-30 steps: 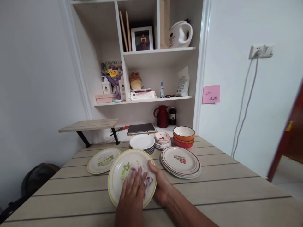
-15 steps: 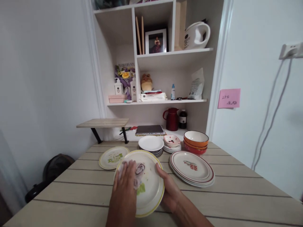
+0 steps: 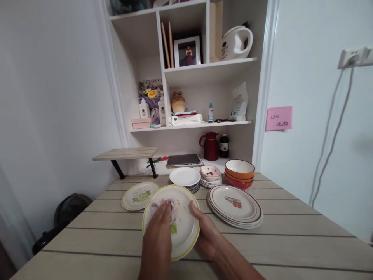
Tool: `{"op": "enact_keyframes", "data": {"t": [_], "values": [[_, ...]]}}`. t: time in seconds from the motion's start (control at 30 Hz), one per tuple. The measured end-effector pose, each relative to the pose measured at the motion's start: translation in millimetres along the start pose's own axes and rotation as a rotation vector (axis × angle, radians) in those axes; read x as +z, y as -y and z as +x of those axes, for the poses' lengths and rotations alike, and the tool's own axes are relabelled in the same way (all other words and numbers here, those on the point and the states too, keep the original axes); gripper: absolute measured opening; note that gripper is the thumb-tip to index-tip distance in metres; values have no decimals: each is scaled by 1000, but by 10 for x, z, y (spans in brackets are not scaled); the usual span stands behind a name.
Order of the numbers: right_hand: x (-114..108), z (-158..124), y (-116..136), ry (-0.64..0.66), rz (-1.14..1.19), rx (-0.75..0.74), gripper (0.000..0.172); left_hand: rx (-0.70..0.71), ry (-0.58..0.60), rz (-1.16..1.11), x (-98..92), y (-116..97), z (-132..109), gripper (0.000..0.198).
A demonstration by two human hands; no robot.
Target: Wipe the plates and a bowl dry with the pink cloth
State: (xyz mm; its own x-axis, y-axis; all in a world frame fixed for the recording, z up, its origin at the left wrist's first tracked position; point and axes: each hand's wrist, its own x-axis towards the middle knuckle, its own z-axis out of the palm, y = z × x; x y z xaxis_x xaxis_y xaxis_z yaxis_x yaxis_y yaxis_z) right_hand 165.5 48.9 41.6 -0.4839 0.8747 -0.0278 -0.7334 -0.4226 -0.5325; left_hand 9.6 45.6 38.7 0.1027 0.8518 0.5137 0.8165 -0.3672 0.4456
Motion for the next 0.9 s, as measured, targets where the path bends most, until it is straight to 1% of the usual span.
{"op": "enact_keyframes", "data": {"t": [0.07, 0.1, 0.13, 0.2, 0.27, 0.33, 0.4, 0.43, 0.5, 0.53, 0.6, 0.63, 0.7, 0.73, 0.8, 0.9], "values": [[-8, 17, -34, 35, 2, 4, 58, -99, -34, -30, 66, -81, 110, 54], [-12, 26, -50, 55, 6, 9, 58, -108, -37, -22, 105, -129, 170, 55], [-16, 33, -62, 72, 10, 14, 58, -84, -29, -3, 145, -179, 227, 55], [-26, 44, -66, 88, 29, 10, 58, 51, 8, 41, 221, -275, 307, 57], [-42, 47, -33, 74, 59, -22, 54, 211, 47, 72, 271, -345, 311, 58], [-71, 48, 33, 50, 72, -52, 52, 343, 90, 114, 283, -364, 230, 58], [-114, 49, 116, 25, 56, -71, 58, 455, 100, 178, 256, -310, 93, 55], [-138, 49, 157, 14, 40, -85, 62, 522, 84, 215, 232, -256, 21, 54], [-179, 47, 220, -23, 13, -132, 66, 624, -35, 295, 174, -109, -96, 56], [-192, 46, 237, -46, 4, -156, 65, 646, -98, 331, 143, -28, -128, 58], [-192, 41, 230, -75, -3, -174, 63, 608, -193, 398, 82, 117, -127, 58], [-178, 38, 206, -76, -5, -164, 63, 556, -221, 427, 56, 168, -96, 57], [-130, 31, 125, -46, -14, -110, 62, 424, -237, 474, 19, 205, 6, 54], [-100, 28, 76, -23, -20, -77, 62, 362, -229, 488, 13, 187, 66, 53], [-45, 22, -20, 24, -19, -7, 61, 267, -177, 488, 32, 86, 180, 54], [-8, 17, -92, 69, 18, 68, 60, 234, -83, 414, 142, -159, 281, 52]]}}
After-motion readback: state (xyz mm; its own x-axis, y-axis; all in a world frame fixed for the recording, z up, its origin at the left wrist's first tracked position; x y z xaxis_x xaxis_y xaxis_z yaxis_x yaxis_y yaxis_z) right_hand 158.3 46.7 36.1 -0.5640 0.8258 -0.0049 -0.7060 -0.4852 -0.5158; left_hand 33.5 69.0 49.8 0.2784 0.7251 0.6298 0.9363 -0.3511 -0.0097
